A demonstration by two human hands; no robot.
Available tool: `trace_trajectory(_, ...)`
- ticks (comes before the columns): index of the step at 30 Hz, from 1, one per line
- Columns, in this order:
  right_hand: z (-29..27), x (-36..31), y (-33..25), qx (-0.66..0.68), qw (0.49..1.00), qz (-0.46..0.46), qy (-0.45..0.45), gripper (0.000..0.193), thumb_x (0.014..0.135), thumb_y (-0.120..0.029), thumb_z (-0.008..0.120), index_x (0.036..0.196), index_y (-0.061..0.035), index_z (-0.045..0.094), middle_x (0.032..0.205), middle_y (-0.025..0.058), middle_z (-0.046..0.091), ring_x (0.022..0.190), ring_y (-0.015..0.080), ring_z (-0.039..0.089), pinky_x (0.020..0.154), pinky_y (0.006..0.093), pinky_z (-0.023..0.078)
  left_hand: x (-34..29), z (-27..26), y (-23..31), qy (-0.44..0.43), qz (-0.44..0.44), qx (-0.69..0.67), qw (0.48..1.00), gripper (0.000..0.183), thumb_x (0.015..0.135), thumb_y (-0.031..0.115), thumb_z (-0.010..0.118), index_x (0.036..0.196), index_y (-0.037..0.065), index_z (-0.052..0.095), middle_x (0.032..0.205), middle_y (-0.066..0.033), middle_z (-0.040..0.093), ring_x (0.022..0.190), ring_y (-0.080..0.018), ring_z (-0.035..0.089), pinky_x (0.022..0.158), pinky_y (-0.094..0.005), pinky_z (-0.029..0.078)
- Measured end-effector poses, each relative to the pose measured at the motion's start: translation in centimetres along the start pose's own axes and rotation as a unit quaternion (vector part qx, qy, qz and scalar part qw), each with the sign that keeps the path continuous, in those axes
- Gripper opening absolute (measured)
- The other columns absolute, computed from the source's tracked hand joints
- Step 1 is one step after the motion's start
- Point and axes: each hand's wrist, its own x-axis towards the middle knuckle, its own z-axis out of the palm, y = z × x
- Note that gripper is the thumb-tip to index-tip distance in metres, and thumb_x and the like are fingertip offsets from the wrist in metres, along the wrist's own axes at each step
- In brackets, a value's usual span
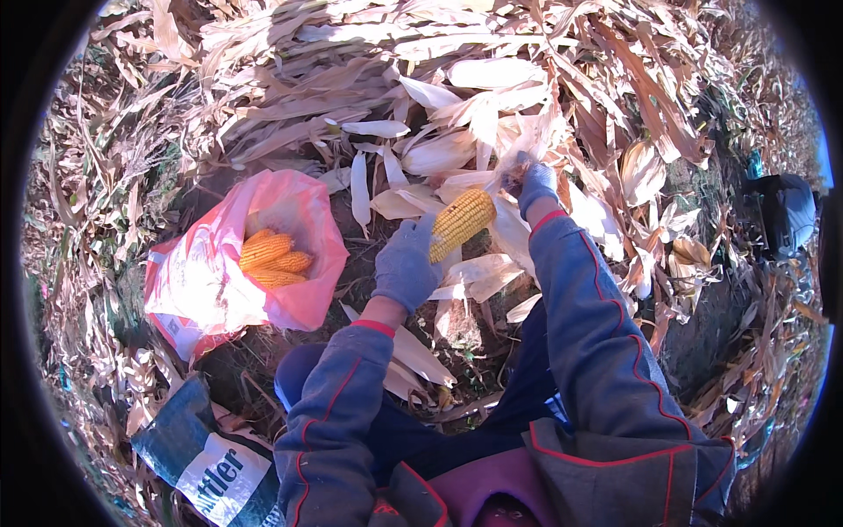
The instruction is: The person sits on the ground in a cornfield and shucks corn cobs by hand, removing dried husks and placing the cleaned cobs into a pink sack. The process is repeated for multiple cobs.
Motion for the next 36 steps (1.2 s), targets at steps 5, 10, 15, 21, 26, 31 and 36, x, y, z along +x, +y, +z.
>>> trace_trajectory(5,1.7,-4.2,-0.4,-0.174,0.978,-0.015,-0.118,0.026,0.079,-0.019,0.064,0.099,-0.0059,0.054,0.089,0.0098,0.059,0.07,0.023,0.061,0.057,0.0358,0.055,-0.4,1.1,-2.8,-0.056,-0.182,0.053,0.98,0.054,0.066,0.023,0.068,0.113,0.008,0.046,0.099,-0.0181,0.053,0.089,-0.0353,0.058,0.075,-0.0426,0.048)
trace_trajectory(10,3.1,-7.2,0.3,-0.18,0.949,0.0,-0.261,0.017,0.08,-0.02,0.063,0.081,-0.0026,0.06,0.063,0.0056,0.057,0.051,0.015,0.056,0.05,0.0268,0.049,0.6,1.3,-4.3,-0.025,-0.245,-0.021,0.969,0.046,0.067,0.026,0.069,0.104,0.004,0.052,0.095,-0.0215,0.059,0.086,-0.035,0.061,0.074,-0.0436,0.048)
trace_trajectory(15,1.2,-6.0,6.7,-0.532,0.777,0.016,-0.336,0.039,0.078,-0.04,0.064,0.083,-0.0017,0.063,0.068,0.0062,0.061,0.057,0.0136,0.059,0.051,0.0257,0.048,1.3,3.9,-6.6,-0.018,-0.26,-0.325,0.909,0.042,0.067,0.021,0.07,0.099,-0.002,0.055,0.085,-0.014,0.062,0.076,-0.0227,0.061,0.068,-0.0337,0.049)
trace_trajectory(21,1.4,-4.0,6.0,-0.3,0.932,-0.019,-0.203,0.039,0.075,-0.035,0.069,0.093,-0.0017,0.062,0.074,0.0039,0.061,0.06,0.0127,0.057,0.057,0.0249,0.047,0.6,2.0,-5.0,-0.108,-0.294,-0.606,0.731,0.031,0.076,0.015,0.063,0.1,-0.002,0.055,0.083,-0.0094,0.061,0.066,-0.0167,0.06,0.06,-0.0282,0.049)
trace_trajectory(26,1.9,-3.5,4.6,-0.156,0.961,-0.115,-0.197,0.04,0.073,-0.027,0.073,0.102,-0.0033,0.058,0.09,0.0076,0.061,0.075,0.0111,0.056,0.06,0.0263,0.046,0.5,0.4,-3.4,-0.143,-0.276,-0.682,0.662,0.031,0.08,0.02,0.059,0.103,-0.001,0.053,0.084,-0.0106,0.06,0.063,-0.0183,0.06,0.058,-0.0285,0.051)
trace_trajectory(31,1.9,-3.3,3.9,-0.091,0.978,-0.072,-0.173,0.041,0.076,-0.03,0.069,0.106,-0.0039,0.057,0.091,0.0058,0.061,0.074,0.0135,0.057,0.066,0.0268,0.046,0.2,0.0,-3.1,-0.226,-0.26,-0.709,0.615,0.036,0.082,0.022,0.057,0.11,0.0,0.05,0.087,-0.0117,0.06,0.067,-0.0186,0.06,0.061,-0.0283,0.051)
trace_trajectory(36,2.3,-3.8,3.3,-0.14,0.97,-0.172,-0.1,0.035,0.081,-0.03,0.063,0.104,-0.0031,0.059,0.091,0.0054,0.062,0.077,0.0138,0.058,0.066,0.0278,0.046,0.4,1.3,-2.5,-0.226,-0.161,-0.608,0.744,0.047,0.077,0.029,0.063,0.111,-0.001,0.05,0.093,-0.0115,0.06,0.08,-0.0196,0.061,0.071,-0.0286,0.049)
